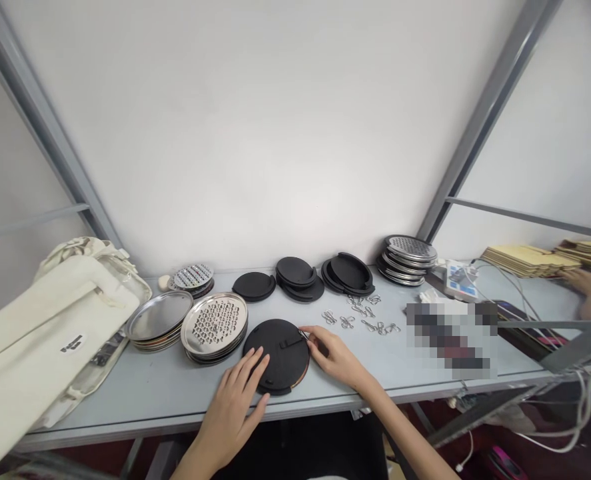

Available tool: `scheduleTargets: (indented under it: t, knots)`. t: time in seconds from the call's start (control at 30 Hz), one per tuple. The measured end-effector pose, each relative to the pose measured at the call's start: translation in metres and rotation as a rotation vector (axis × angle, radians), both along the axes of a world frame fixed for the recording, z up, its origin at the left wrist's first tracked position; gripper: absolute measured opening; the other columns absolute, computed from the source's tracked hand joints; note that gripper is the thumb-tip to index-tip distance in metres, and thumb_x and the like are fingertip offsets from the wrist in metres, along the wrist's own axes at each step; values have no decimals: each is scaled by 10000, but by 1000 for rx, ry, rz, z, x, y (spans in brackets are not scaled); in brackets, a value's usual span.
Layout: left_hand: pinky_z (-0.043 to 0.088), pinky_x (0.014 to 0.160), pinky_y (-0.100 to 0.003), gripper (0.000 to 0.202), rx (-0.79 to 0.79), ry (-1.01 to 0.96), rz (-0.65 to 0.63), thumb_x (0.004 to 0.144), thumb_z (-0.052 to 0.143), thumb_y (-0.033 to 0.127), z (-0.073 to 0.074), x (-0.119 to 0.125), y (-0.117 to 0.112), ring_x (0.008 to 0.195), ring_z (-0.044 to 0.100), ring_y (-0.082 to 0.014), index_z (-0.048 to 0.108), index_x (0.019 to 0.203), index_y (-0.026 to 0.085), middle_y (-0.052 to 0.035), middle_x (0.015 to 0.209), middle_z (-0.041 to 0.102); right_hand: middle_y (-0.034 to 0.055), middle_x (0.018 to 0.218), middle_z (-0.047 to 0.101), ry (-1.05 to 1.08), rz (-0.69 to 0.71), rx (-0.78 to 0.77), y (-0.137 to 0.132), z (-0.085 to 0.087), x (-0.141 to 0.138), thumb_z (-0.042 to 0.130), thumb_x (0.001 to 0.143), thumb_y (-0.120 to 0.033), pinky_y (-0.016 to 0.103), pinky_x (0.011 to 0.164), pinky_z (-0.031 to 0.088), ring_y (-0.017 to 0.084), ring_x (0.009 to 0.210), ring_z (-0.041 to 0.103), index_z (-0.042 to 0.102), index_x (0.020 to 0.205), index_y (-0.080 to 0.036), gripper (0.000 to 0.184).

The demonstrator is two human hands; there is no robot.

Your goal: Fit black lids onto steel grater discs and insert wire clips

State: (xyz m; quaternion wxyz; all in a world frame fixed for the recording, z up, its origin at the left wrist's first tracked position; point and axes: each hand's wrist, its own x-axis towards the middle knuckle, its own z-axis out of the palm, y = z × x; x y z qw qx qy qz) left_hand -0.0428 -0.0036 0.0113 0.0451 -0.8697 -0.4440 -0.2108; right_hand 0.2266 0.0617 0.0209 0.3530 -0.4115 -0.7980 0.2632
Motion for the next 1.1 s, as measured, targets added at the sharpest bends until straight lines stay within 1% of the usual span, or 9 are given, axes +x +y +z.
scheduleTargets:
  t: [0.27,0.43,0.5,0.6,0.67,0.73,0.83,0.97,1.1]
  knots:
    - [396,1043,-378,577,-5,-4,-5,964,424,303,0,0,0,1369,322,-242,208,1498,254,-48,1502,339,69,973,578,-8,-12,70,3,-3,1,399,955,-184,337,839,458,196,914,567,533,1261,-230,337]
    - [400,1041,-377,574,-6,-3,-2,962,427,300,1,0,0,1369,321,-242,219,1495,255,-46,1504,336,62,948,570,-10,-16,52,2,0,1,396,962,-197,326,794,465,190,870,571,559,1202,-234,293]
    - [394,1047,-379,570,-15,4,4,966,421,303,1,0,0,1375,310,-239,215,1495,253,-45,1509,326,55,931,572,-9,-19,50,1,1,0,395,963,-197,321,781,460,184,842,568,565,1157,-227,259]
    - [386,1053,-382,572,-23,10,2,968,419,307,1,0,-1,1380,299,-242,209,1497,248,-49,1514,314,41,884,579,-7,-32,58,0,4,-1,398,962,-195,308,751,448,178,808,552,568,1020,-209,180]
    - [385,1053,-384,575,-25,13,-1,969,416,306,1,0,-1,1382,294,-244,202,1499,243,-54,1517,308,29,839,572,-11,-53,57,-1,4,-2,404,960,-195,296,713,440,171,764,536,547,928,-204,147]
    - [388,1048,-388,576,-25,15,-6,970,411,305,1,0,-1,1382,295,-249,196,1500,240,-59,1518,305,19,811,557,-17,-71,57,-1,3,-2,409,957,-190,290,689,435,167,738,523,525,881,-205,139]
    - [395,1038,-402,575,-17,12,-9,971,408,302,1,0,-1,1375,307,-261,194,1501,242,-67,1516,308,27,848,540,-24,-91,94,-1,3,-3,421,951,-180,305,737,441,177,795,527,520,865,-206,133]
    - [392,1040,-405,575,-29,12,-10,971,410,304,2,0,0,1377,302,-261,193,1501,244,-66,1515,310,49,909,535,-28,-137,172,0,2,-3,454,942,-193,363,833,437,209,891,521,533,870,-212,108]
    - [385,1048,-395,574,-39,18,-7,974,408,304,2,0,-1,1386,284,-254,192,1501,241,-59,1518,305,54,912,560,-33,-133,185,0,1,-2,443,952,-206,384,841,439,221,899,524,542,890,-218,117]
